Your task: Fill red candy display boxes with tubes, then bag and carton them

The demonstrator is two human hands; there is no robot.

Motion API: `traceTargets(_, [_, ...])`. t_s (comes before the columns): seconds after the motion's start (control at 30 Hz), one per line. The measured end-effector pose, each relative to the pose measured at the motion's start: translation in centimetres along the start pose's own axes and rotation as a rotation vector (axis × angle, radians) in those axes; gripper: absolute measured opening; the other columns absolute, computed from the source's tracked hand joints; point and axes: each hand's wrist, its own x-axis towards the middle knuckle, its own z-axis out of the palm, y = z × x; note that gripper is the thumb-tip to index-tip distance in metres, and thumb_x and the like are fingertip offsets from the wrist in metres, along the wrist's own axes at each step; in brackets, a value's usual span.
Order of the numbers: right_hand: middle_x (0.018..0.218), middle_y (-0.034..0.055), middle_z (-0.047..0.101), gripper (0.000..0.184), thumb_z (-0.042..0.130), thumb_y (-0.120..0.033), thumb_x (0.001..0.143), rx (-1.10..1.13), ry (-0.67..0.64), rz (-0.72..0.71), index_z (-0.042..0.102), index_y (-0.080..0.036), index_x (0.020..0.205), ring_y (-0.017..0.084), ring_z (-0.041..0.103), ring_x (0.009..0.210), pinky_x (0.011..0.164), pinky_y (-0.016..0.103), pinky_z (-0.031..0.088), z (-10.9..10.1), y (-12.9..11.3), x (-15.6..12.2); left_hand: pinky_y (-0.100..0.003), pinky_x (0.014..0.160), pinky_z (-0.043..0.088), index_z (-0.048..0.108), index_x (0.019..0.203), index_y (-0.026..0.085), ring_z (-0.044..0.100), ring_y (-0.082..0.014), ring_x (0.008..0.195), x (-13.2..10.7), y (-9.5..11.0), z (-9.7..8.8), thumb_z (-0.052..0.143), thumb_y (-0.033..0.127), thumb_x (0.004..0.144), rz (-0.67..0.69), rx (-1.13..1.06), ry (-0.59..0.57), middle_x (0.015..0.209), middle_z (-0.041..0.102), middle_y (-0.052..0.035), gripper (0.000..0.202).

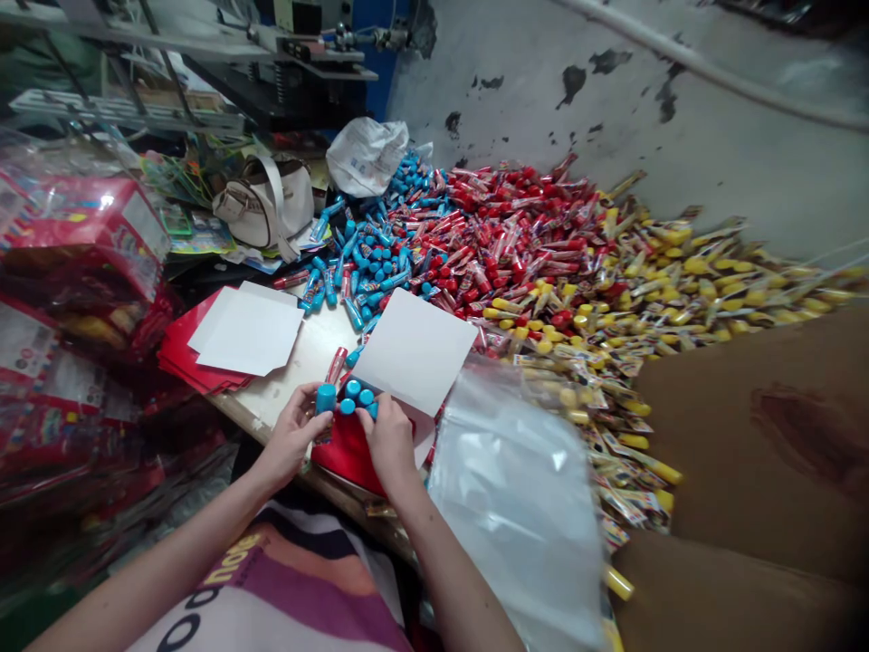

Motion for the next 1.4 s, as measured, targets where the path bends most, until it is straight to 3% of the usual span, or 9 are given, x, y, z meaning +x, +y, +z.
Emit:
traceTargets(0.2, [0.078,0.0030,0.062,0.017,0.059,-0.033,0.090,0.019,0.039,-0.059,0.052,-0.018,0.088,0.018,0.062,0.069,0.057,0.024,0.042,0.4,0.5,-0.5,-0.024,0.077,0.046,0.051,0.105,0.022,0.057,-0.0142,0.088,1.3,-0.9,0.4,0.071,0.030,0.077,0.095,0.053,0.020,0.095,0.060,0.0001,0.036])
traceTargets(0.43, [0.082,0.0054,0.063,0.015,0.062,-0.029,0.089,-0.119,-0.144,-0.105,0.054,-0.017,0.095,0.019,0.065,0.069,0.057,0.026,0.046,0.6,0.2,-0.8,-0.027,0.081,0.047,0.051,0.106,0.021,0.057,-0.0134,0.088,1.6,-2.3,-0.1,0.065,0.025,0.082,0.184,0.196,-0.011,0.098,0.057,-0.0011,0.029])
traceTargets(0.53, [0.083,0.0072,0.064,0.015,0.063,-0.026,0.088,-0.123,-0.193,-0.116,0.055,-0.016,0.097,0.021,0.067,0.070,0.057,0.027,0.047,0.7,-0.3,-0.5,-0.031,0.088,0.048,0.050,0.113,0.021,0.058,-0.0160,0.096,1.6,-2.5,-0.8,0.057,0.024,0.087,0.215,0.317,-0.112,0.107,0.057,-0.0045,0.028])
traceTargets(0.67, [0.085,0.0077,0.066,0.020,0.064,-0.029,0.087,-0.017,-0.203,-0.106,0.057,-0.016,0.099,0.022,0.068,0.073,0.061,0.029,0.050,0.8,0.4,-0.4,-0.035,0.092,0.048,0.052,0.115,0.020,0.054,-0.0200,0.108,2.1,-1.8,-1.7,0.049,0.020,0.090,0.363,0.568,-0.303,0.114,0.055,-0.0087,0.025])
traceTargets(0.73, [0.090,0.0073,0.068,0.026,0.065,-0.030,0.086,0.127,-0.118,-0.115,0.057,-0.017,0.106,0.022,0.068,0.080,0.070,0.031,0.053,0.9,1.4,-0.8,-0.035,0.091,0.049,0.052,0.117,0.019,0.054,-0.0207,0.105,2.5,-1.4,-2.1,0.047,0.019,0.091,0.433,0.697,-0.399,0.112,0.056,-0.0100,0.026])
traceTargets(0.83, [0.109,0.0113,0.067,0.037,0.063,-0.029,0.087,0.295,0.116,-0.119,0.053,-0.016,0.120,0.023,0.065,0.101,0.087,0.035,0.052,1.0,3.1,-2.2,-0.036,0.090,0.048,0.051,0.118,0.017,0.056,-0.0216,0.102,3.5,-0.7,-2.3,0.044,0.018,0.092,0.472,0.825,-0.536,0.111,0.058,-0.0122,0.027])
traceTargets(0.93, [0.114,0.0126,0.065,0.035,0.056,-0.027,0.090,0.338,0.253,-0.109,0.055,-0.016,0.123,0.023,0.063,0.106,0.092,0.037,0.051,0.2,3.6,-3.5,-0.035,0.091,0.047,0.051,0.117,0.017,0.058,-0.0216,0.102,4.3,0.0,-2.3,0.042,0.019,0.094,0.480,0.879,-0.649,0.111,0.060,-0.0133,0.026])
traceTargets(1.13, [0.110,0.0096,0.067,0.031,0.050,-0.022,0.092,0.463,0.241,-0.176,0.058,-0.018,0.122,0.018,0.064,0.102,0.090,0.030,0.052,-1.4,1.7,-3.8,-0.029,0.087,0.048,0.051,0.118,0.018,0.059,-0.0182,0.100,5.5,1.2,-2.6,0.041,0.019,0.094,0.447,0.943,-0.786,0.110,0.061,-0.0106,0.026])
traceTargets(1.4, [0.106,0.0095,0.068,0.028,0.049,-0.021,0.092,0.534,0.168,-0.119,0.061,-0.017,0.117,0.018,0.065,0.095,0.082,0.029,0.054,-0.3,1.9,-3.9,-0.030,0.088,0.046,0.052,0.112,0.017,0.056,-0.0181,0.099,5.5,2.2,-2.8,0.037,0.014,0.093,0.431,1.016,-0.954,0.106,0.059,-0.0108,0.024])
